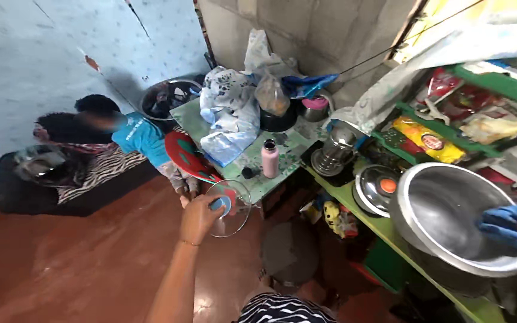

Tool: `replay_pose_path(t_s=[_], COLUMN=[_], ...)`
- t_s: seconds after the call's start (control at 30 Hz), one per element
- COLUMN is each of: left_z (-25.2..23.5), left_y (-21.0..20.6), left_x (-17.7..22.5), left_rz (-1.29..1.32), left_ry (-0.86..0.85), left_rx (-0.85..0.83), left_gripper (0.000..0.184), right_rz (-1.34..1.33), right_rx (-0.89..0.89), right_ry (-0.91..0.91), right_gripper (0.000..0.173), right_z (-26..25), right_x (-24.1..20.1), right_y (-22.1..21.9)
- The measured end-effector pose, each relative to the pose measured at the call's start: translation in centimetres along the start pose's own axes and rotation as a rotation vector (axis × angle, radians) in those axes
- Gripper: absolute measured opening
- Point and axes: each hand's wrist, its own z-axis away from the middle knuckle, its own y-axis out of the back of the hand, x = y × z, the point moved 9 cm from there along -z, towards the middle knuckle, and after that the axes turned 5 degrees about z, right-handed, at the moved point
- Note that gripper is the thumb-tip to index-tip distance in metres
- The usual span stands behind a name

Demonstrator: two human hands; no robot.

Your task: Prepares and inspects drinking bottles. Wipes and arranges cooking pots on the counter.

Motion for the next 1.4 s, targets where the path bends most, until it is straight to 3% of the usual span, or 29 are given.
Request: replay_pose_path(t_s=[0.37,0.53,0.77,1.07,1.4], left_z=[4.0,6.5,9.3,10.8,10.0], left_y=[4.9,5.8,7.2,7.6,5.5], left_x=[-14.7,-19.0,-24.6,-27.6,-25.1], left_rz=[-0.017,0.006,0.067,0.088,0.208], left_ry=[0.293,0.367,0.484,0.524,0.491], left_rx=[0.104,0.154,0.18,0.184,0.183], left_gripper=[0.034,0.033,0.038,0.041,0.036], right_rz=[0.2,0.216,0.286,0.42,0.512], right_rx=[-0.076,-0.112,-0.063,-0.016,0.019], right_ry=[0.069,0.09,0.054,0.126,0.152], right_gripper=[0.019,0.027,0.038,0.04,0.043], right_z=[-6.4,-8.9,-12.1,-13.8,-14.8], right_x=[-17.1,-21.2,-23.7,-26.4,-28.1], right_y=[-17.3,-22.5,-26.7,-28.3,-29.5])
